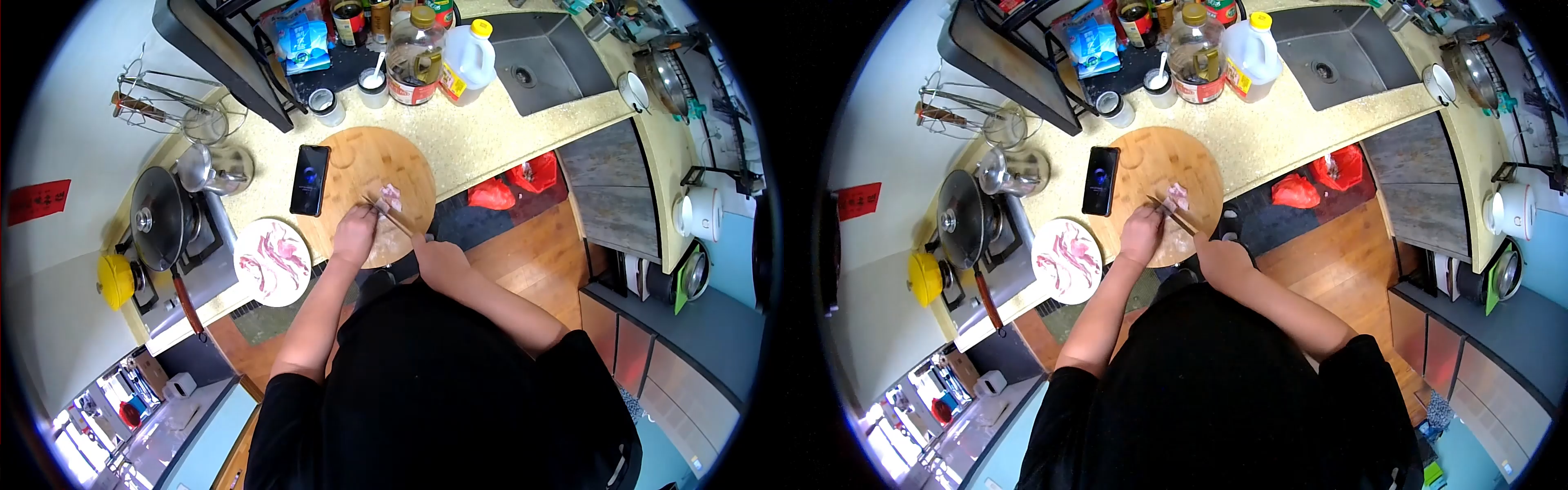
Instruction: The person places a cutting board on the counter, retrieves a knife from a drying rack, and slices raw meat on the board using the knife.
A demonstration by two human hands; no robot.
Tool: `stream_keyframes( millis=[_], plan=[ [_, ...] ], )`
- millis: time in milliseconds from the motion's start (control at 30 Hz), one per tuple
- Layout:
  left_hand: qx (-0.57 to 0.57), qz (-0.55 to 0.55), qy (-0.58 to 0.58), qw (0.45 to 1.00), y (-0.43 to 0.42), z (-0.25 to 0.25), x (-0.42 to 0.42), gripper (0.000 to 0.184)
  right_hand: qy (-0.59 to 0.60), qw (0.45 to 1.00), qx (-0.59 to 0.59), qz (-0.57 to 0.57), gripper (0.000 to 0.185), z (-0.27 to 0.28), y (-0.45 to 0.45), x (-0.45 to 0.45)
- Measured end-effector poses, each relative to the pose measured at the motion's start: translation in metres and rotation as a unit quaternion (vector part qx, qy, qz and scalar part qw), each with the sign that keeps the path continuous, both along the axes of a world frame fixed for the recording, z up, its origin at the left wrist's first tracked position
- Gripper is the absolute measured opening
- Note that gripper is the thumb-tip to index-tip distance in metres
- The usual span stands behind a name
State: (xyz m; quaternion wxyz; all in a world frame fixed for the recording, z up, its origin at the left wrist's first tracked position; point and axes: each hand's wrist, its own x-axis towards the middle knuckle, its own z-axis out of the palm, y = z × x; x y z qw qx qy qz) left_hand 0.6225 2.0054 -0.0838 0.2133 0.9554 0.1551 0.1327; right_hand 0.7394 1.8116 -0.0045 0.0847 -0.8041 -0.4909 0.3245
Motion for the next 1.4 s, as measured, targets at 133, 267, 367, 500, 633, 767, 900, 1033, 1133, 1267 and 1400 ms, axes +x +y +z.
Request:
stream_keyframes(
  millis=[133,267,367,500,633,767,900,1033,1133,1267,1400],
  plan=[
    [-0.007,0.0,0.005,1.0,0.002,-0.009,0.0,0.016,0.01,1.0,-0.01,-0.016,0.015,-0.009,0.009,-0.001],
    [-0.005,-0.002,0.005,1.0,0.001,-0.009,-0.002,0.012,-0.021,0.999,0.019,-0.023,0.016,-0.026,0.064,-0.004],
    [-0.014,0.0,0.013,1.0,0.004,-0.006,-0.001,0.01,-0.021,0.999,0.04,-0.025,0.017,-0.033,0.068,-0.003],
    [-0.004,0.017,-0.044,0.999,-0.001,-0.01,-0.006,0.014,-0.004,0.999,0.034,-0.021,0.017,-0.038,0.04,0.0],
    [-0.031,0.024,-0.076,0.996,-0.004,0.003,-0.006,0.013,-0.008,0.999,0.023,-0.024,0.018,-0.038,0.022,0.015],
    [-0.08,0.06,-0.106,0.989,-0.008,0.011,-0.011,0.01,-0.011,0.999,0.04,-0.032,0.016,-0.02,0.03,0.024],
    [-0.093,0.077,-0.08,0.989,-0.007,0.009,-0.016,0.01,0.009,0.997,0.073,-0.013,0.015,-0.005,0.031,0.005],
    [-0.049,0.021,-0.089,0.995,-0.001,-0.003,-0.018,0.01,0.008,0.999,0.047,0.011,0.015,-0.01,0.026,-0.008],
    [-0.033,0.011,-0.061,0.998,0.001,0.001,-0.017,0.011,-0.009,0.999,0.049,-0.002,0.016,-0.017,0.016,-0.013],
    [-0.027,0.014,-0.032,0.999,0.001,0.0,-0.014,0.013,0.032,0.998,-0.043,0.013,0.021,-0.003,0.012,-0.01],
    [-0.034,0.003,-0.008,0.999,-0.002,-0.008,-0.015,0.012,0.014,1.0,-0.01,-0.007,0.018,-0.02,0.048,-0.017]
  ],
)
